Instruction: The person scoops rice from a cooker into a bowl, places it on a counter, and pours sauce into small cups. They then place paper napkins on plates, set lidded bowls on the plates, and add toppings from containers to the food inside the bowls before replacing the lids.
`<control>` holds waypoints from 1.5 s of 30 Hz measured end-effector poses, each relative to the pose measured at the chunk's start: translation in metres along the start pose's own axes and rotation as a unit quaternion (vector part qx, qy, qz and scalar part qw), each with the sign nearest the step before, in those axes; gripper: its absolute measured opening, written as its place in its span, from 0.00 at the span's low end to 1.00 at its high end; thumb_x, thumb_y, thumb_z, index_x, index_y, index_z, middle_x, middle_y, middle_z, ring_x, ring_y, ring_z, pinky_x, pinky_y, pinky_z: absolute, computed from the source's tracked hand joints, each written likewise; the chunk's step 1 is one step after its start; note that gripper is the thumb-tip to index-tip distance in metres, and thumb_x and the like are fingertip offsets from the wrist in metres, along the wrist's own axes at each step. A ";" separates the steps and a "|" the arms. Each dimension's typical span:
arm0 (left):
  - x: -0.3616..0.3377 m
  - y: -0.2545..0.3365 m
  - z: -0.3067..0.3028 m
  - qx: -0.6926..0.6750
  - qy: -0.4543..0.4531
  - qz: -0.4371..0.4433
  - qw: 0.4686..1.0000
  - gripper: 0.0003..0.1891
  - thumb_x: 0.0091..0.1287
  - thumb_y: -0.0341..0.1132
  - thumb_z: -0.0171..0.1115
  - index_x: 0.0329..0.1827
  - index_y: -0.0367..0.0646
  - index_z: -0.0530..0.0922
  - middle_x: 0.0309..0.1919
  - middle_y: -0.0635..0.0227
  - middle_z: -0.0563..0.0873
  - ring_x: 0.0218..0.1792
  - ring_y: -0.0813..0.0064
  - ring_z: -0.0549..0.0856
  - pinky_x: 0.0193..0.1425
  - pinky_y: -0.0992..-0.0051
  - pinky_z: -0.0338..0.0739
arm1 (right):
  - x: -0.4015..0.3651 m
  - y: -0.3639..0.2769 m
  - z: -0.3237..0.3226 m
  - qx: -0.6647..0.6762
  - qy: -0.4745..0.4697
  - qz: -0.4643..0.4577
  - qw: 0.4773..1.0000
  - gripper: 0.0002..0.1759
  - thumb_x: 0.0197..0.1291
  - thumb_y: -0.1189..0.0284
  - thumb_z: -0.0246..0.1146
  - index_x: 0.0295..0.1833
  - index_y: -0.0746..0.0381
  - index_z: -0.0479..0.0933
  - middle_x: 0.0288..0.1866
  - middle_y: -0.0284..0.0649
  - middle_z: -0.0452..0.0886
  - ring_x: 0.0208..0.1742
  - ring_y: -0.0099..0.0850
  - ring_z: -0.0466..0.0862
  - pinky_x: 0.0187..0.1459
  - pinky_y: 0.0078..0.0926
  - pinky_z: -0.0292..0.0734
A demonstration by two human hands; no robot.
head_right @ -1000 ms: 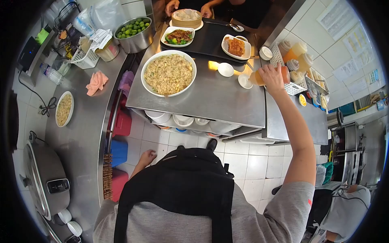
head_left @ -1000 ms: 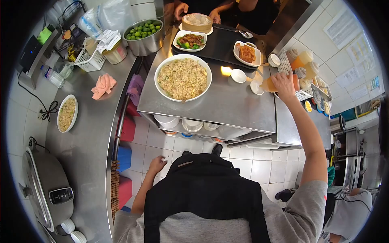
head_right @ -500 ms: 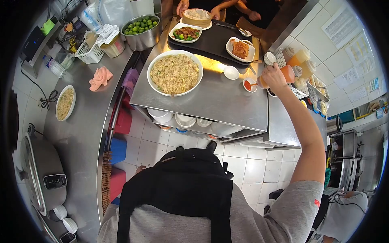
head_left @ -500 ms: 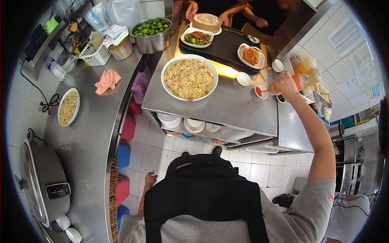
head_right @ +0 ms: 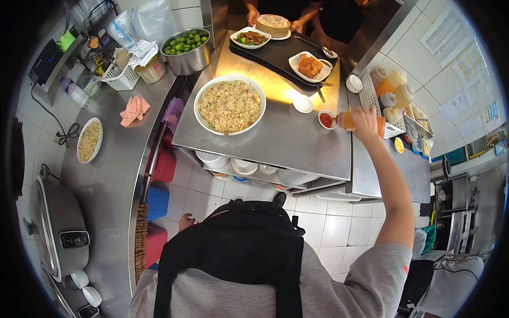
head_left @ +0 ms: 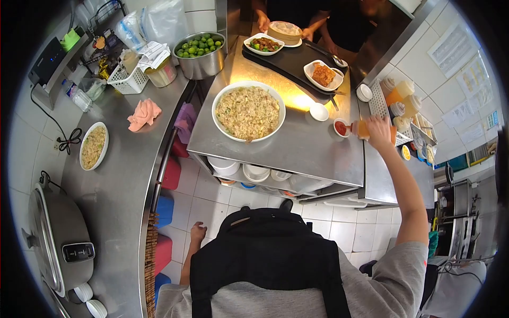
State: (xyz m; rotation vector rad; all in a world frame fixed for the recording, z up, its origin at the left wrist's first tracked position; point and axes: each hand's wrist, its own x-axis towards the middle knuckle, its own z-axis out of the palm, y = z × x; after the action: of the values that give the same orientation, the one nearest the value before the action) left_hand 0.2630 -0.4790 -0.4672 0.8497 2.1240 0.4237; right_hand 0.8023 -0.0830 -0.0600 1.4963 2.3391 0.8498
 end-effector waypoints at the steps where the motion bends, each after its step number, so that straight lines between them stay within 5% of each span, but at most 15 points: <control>1: -0.004 -0.007 -0.001 0.006 0.008 -0.003 1.000 0.20 0.52 0.38 0.64 0.49 0.44 0.78 0.31 0.58 0.86 0.36 0.64 0.86 0.44 0.67 0.79 | -0.006 -0.002 0.001 0.037 -0.013 0.032 0.999 0.23 0.37 0.72 0.68 0.44 0.60 0.73 0.43 0.36 0.77 0.49 0.33 0.75 0.52 0.34 0.64; 7: -0.029 -0.010 -0.002 0.013 0.023 -0.038 0.999 0.18 0.51 0.39 0.64 0.46 0.44 0.79 0.27 0.59 0.86 0.30 0.65 0.86 0.40 0.68 0.80 | -0.017 -0.004 0.041 0.365 -0.064 0.196 0.908 0.41 0.26 0.67 0.75 0.54 0.62 0.68 0.54 0.45 0.72 0.59 0.42 0.70 0.52 0.42 0.66; 13: -0.024 0.012 -0.017 0.021 0.003 -0.006 1.000 0.20 0.53 0.39 0.64 0.48 0.41 0.78 0.27 0.59 0.86 0.29 0.69 0.86 0.38 0.70 0.79 | 0.048 -0.031 -0.012 0.092 0.043 0.024 0.995 0.30 0.36 0.72 0.70 0.50 0.60 0.70 0.47 0.39 0.73 0.54 0.36 0.72 0.62 0.44 0.61; 16: -0.013 0.021 -0.017 -0.068 0.012 -0.004 0.998 0.19 0.54 0.37 0.62 0.48 0.39 0.77 0.26 0.59 0.86 0.27 0.70 0.85 0.36 0.71 0.79 | 0.074 -0.039 -0.030 -0.083 0.103 -0.090 0.987 0.21 0.43 0.70 0.66 0.46 0.56 0.74 0.44 0.33 0.73 0.52 0.30 0.73 0.64 0.41 0.57; 20: -0.005 0.014 -0.005 -0.114 0.023 -0.005 0.993 0.18 0.55 0.36 0.62 0.48 0.38 0.77 0.26 0.60 0.85 0.26 0.71 0.85 0.34 0.72 0.79 | 0.103 -0.047 -0.028 -0.131 0.116 -0.185 0.967 0.08 0.50 0.69 0.61 0.38 0.53 0.78 0.36 0.28 0.76 0.47 0.24 0.75 0.64 0.41 0.57; 25: -0.031 0.007 0.002 -0.082 0.031 -0.024 0.996 0.19 0.54 0.36 0.63 0.48 0.38 0.77 0.27 0.59 0.85 0.26 0.71 0.84 0.34 0.72 0.79 | 0.118 -0.050 -0.035 -0.143 0.079 -0.234 0.958 0.05 0.50 0.69 0.61 0.34 0.53 0.79 0.34 0.27 0.78 0.45 0.24 0.76 0.63 0.37 0.57; 27: -0.027 0.021 -0.002 -0.219 0.054 -0.001 0.974 0.18 0.57 0.37 0.63 0.48 0.38 0.77 0.31 0.62 0.85 0.33 0.72 0.83 0.38 0.73 0.77 | 0.121 -0.047 -0.041 -0.134 0.090 -0.226 0.961 0.05 0.50 0.69 0.61 0.34 0.53 0.79 0.34 0.27 0.78 0.45 0.24 0.76 0.61 0.36 0.58; 29: -0.017 0.041 -0.007 -0.354 0.074 0.029 0.932 0.17 0.59 0.38 0.63 0.49 0.38 0.77 0.36 0.65 0.84 0.40 0.74 0.82 0.43 0.74 0.75 | 0.120 -0.046 -0.050 -0.139 0.083 -0.240 0.957 0.05 0.50 0.69 0.61 0.33 0.52 0.79 0.33 0.26 0.78 0.44 0.24 0.77 0.60 0.35 0.59; 33: -0.088 0.244 -0.134 -0.474 0.111 0.250 0.837 0.24 0.64 0.44 0.60 0.59 0.40 0.72 0.53 0.64 0.78 0.54 0.73 0.76 0.56 0.72 0.69 | 0.114 -0.050 -0.047 -0.131 0.099 -0.223 0.961 0.04 0.50 0.68 0.60 0.33 0.51 0.79 0.32 0.26 0.79 0.44 0.23 0.77 0.59 0.35 0.59; 35: -0.120 0.333 -0.188 -0.565 0.113 0.374 0.727 0.35 0.67 0.53 0.48 0.72 0.42 0.52 0.68 0.56 0.61 0.68 0.61 0.63 0.69 0.63 0.57 | 0.118 -0.045 -0.050 -0.145 0.117 -0.215 0.959 0.04 0.50 0.68 0.60 0.32 0.51 0.79 0.31 0.25 0.78 0.44 0.23 0.77 0.59 0.34 0.58; 37: -0.153 0.412 -0.226 -0.759 -0.052 0.480 0.436 0.36 0.70 0.56 0.40 0.72 0.39 0.49 0.70 0.52 0.57 0.71 0.58 0.58 0.73 0.61 0.49 | 0.110 -0.050 -0.041 -0.140 0.103 -0.200 0.964 0.04 0.50 0.69 0.60 0.33 0.51 0.79 0.32 0.25 0.78 0.44 0.23 0.76 0.59 0.35 0.58; 39: -0.178 0.472 -0.227 -0.759 -0.303 0.393 0.422 0.43 0.65 0.66 0.36 0.72 0.40 0.50 0.70 0.50 0.56 0.69 0.61 0.59 0.73 0.61 0.49 | 0.104 -0.050 -0.051 -0.129 0.096 -0.183 0.970 0.06 0.50 0.69 0.60 0.35 0.52 0.79 0.34 0.26 0.77 0.46 0.23 0.76 0.59 0.35 0.59; 41: -0.205 0.491 -0.200 -0.549 -0.640 0.343 0.414 0.46 0.62 0.71 0.33 0.72 0.41 0.51 0.70 0.51 0.56 0.67 0.59 0.61 0.73 0.59 0.49 | 0.098 -0.049 -0.058 -0.122 0.103 -0.167 0.973 0.07 0.50 0.70 0.60 0.37 0.53 0.79 0.36 0.26 0.77 0.47 0.23 0.75 0.59 0.36 0.59; 44: -0.217 0.509 -0.191 -0.633 -0.610 0.370 0.299 0.49 0.59 0.75 0.30 0.72 0.42 0.51 0.69 0.48 0.58 0.67 0.56 0.62 0.72 0.58 0.50 | 0.092 -0.047 -0.054 -0.104 0.113 -0.135 0.979 0.07 0.51 0.70 0.59 0.37 0.53 0.78 0.36 0.27 0.77 0.47 0.24 0.75 0.60 0.36 0.59; 45: -0.218 0.504 -0.184 -0.641 -0.603 0.338 0.335 0.49 0.59 0.75 0.30 0.73 0.44 0.49 0.70 0.50 0.56 0.69 0.56 0.60 0.71 0.57 0.51 | 0.089 -0.049 -0.053 -0.102 0.114 -0.128 0.980 0.07 0.51 0.71 0.59 0.38 0.53 0.79 0.36 0.28 0.77 0.47 0.24 0.75 0.60 0.36 0.59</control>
State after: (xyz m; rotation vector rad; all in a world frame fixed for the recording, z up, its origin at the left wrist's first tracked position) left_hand 0.4371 -0.2702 0.0444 0.5197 -0.3835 1.1276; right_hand 0.7000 -0.0372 -0.0370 1.0374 2.4425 1.1994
